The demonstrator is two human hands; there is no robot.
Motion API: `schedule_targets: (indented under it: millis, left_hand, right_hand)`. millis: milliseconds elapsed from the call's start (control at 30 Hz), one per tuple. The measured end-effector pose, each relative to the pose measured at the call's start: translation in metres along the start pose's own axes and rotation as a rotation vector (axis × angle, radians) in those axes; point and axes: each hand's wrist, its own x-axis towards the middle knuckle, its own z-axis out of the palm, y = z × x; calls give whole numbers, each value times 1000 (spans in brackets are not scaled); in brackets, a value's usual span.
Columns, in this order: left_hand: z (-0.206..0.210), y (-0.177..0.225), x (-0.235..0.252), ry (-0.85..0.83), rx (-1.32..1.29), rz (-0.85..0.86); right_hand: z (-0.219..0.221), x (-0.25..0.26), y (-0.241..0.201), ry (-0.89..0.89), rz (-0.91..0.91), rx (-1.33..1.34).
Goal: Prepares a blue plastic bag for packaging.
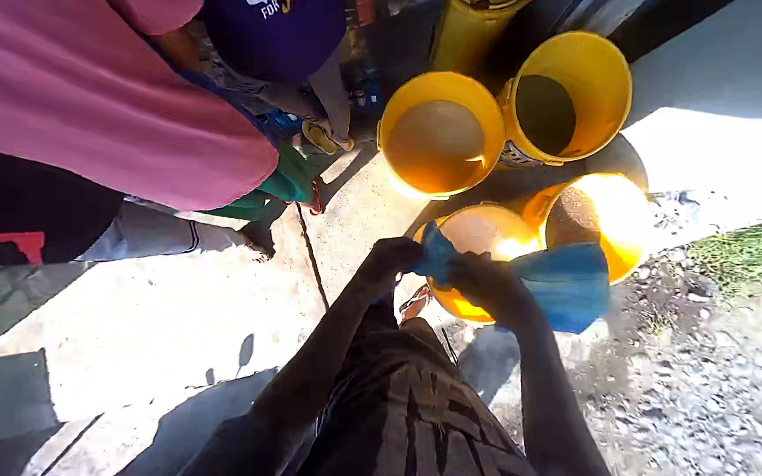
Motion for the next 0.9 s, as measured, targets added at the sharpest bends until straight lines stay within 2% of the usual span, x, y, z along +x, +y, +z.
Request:
schedule_targets:
  millis: [167, 333, 433, 500, 567, 633, 733, 833, 900]
  left_hand:
    - [-10, 26, 24, -172, -83, -124]
    - [-18, 37, 42, -357, -122, -209]
    - [-22, 48, 48, -389, -22, -203]
    - [-21, 49, 50, -321, 40, -167]
    - [-16, 48, 49, -161, -15, -149]
    - [-13, 53, 44, 1, -185, -115]
    - [-19, 72, 49, 232, -478, -66]
    - [-19, 83, 49, 256, -577, 7]
    - [-9, 88, 49, 244, -443, 94]
  right_hand:
    - [41, 37, -12, 164, 144, 174]
    - [44, 41, -28, 289, 146, 322]
    - [40, 32, -23, 436, 136, 382]
    - [37, 23, -19, 503, 87, 423]
    - [35, 14, -15, 560, 67, 428]
    - [32, 2, -7, 641, 139, 328]
    - [29, -19, 32, 727, 259, 133]
    - [24, -31, 67, 580, 346, 79]
    - [16, -31, 82, 435, 339, 66]
